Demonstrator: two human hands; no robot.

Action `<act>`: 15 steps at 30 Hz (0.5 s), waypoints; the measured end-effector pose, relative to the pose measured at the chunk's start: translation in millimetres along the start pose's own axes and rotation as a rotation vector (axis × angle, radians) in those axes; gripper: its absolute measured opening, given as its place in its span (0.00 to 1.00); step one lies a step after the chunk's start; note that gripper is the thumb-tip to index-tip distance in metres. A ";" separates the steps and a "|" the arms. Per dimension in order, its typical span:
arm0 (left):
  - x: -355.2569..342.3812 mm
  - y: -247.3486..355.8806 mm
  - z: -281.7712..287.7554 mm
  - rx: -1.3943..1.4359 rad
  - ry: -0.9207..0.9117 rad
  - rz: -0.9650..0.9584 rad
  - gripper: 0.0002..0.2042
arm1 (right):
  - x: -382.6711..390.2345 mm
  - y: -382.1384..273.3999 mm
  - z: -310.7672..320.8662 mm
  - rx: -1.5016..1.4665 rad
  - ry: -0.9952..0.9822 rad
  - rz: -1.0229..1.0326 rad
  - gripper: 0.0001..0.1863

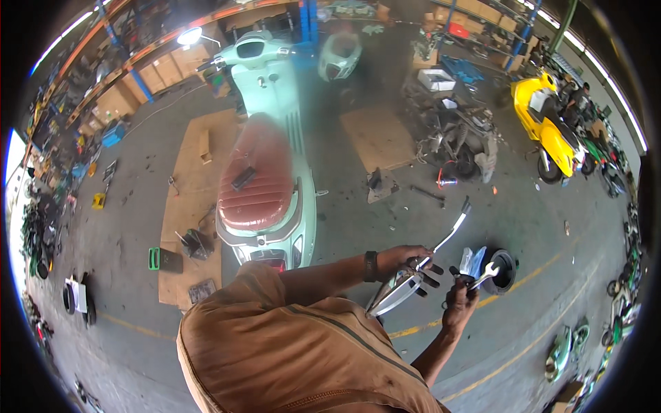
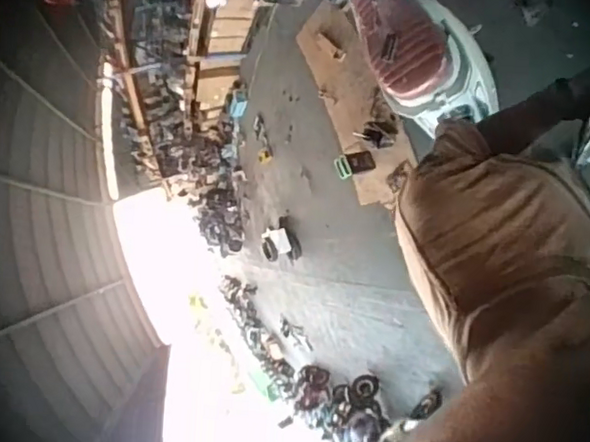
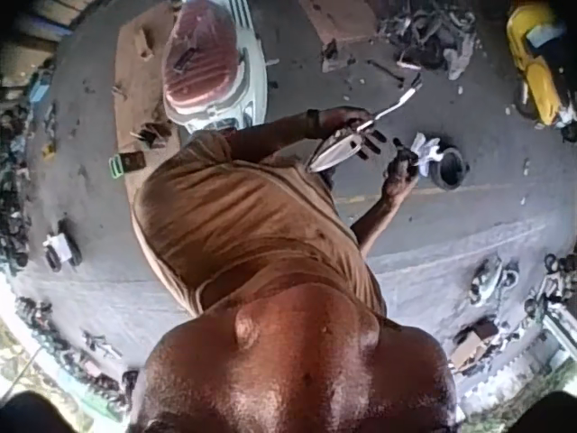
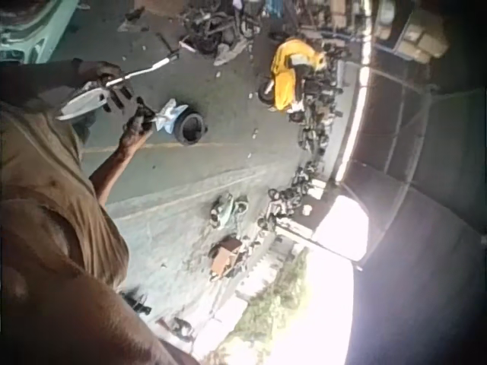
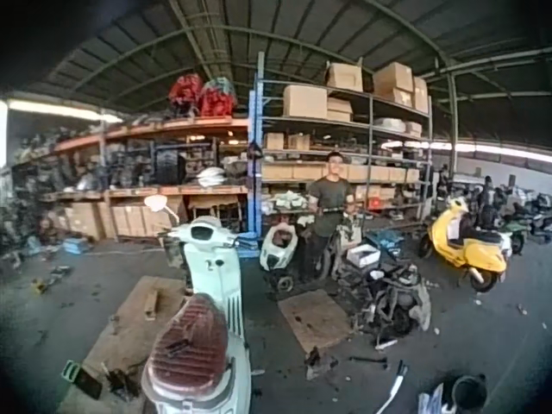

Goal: The person installs a side mirror onto the handlebars of a green scooter, uses a wrench to tighten the mirror assembly, and later checks a component on a piece of cardboard on the floor.

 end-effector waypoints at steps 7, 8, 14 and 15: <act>-51.3 86.3 90.5 -0.544 0.367 -0.024 0.16 | -185.8 -36.2 4.7 0.215 -0.056 0.075 0.10; -53.0 100.2 92.9 -0.503 0.498 0.031 0.17 | -215.7 -51.5 -8.3 0.318 -0.152 0.141 0.10; -116.3 184.0 85.0 -0.757 0.465 -0.227 0.15 | -360.2 -116.1 -49.2 0.553 -0.438 0.266 0.13; -119.8 194.7 81.3 -0.817 0.477 -0.246 0.15 | -377.4 -122.1 -59.7 0.447 -0.459 0.415 0.13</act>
Point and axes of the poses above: each hand's wrist, its own x-axis away from the middle knuckle, its own z-axis out of the back of the hand, y = z × x, the point moved 7 cm from there along -x, towards the middle knuckle, and after that the axes turned 9 degrees about -y, right-handed, at the moved point
